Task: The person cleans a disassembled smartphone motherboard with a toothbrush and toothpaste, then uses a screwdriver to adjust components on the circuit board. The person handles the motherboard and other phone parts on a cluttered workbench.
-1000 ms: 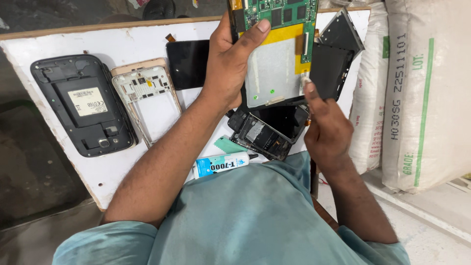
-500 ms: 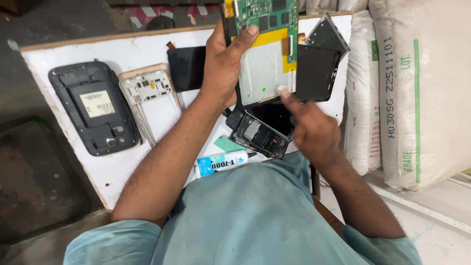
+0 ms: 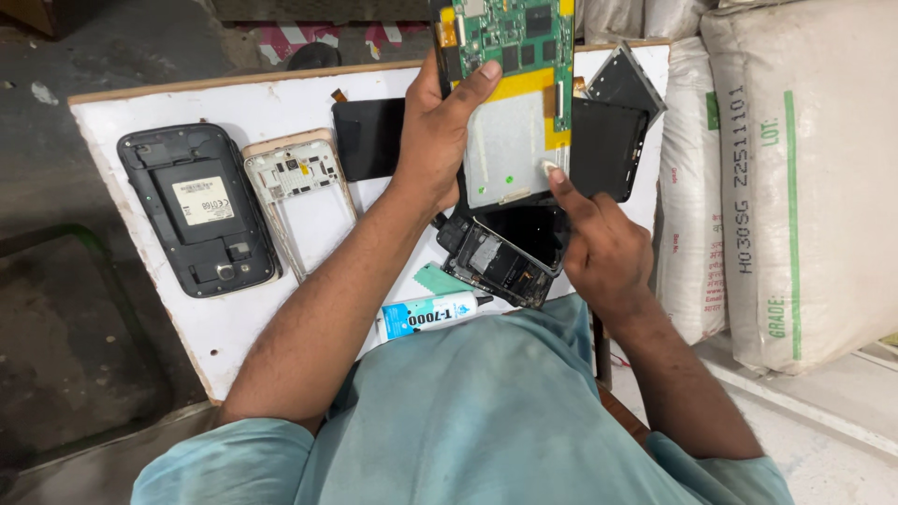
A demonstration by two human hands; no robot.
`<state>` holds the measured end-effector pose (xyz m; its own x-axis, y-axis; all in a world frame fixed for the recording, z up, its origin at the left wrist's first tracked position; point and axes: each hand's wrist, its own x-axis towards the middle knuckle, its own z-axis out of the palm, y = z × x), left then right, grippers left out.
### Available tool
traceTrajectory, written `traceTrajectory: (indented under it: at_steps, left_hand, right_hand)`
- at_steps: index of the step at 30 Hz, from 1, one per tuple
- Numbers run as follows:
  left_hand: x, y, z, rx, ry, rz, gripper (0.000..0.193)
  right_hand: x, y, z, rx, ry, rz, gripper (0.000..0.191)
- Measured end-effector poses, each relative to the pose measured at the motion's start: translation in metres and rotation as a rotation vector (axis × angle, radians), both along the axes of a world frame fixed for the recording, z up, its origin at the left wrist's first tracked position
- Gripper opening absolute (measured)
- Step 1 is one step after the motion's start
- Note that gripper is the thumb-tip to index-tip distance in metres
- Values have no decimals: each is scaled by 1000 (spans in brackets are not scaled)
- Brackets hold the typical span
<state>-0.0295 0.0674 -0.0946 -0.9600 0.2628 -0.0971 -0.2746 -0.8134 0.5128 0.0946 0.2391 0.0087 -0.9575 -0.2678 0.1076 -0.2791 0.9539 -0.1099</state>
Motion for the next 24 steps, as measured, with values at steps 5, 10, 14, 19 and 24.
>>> traceTrajectory:
  at_steps: [5,10,14,19,24]
  left_hand:
    - [-1,-1,0,-10,9,2,35]
    - [-3,-3,-1,22,-10,17,33]
    - [-6,-1,-2,13,-4,19,35]
    - [-6,1,-4,14,-16,28,32]
    - [-2,1,-5,3,5,24,33]
  right_hand:
    - [2,0,3,37,-17,-5,70]
    - [-4,-3,-2,-28,-15,-24,68]
    - [-9,-2,3,41,-16,-24,67]
    - [-6,-1,8,82,-71,28,63]
    - [-5,2,2,82,-15,2,57]
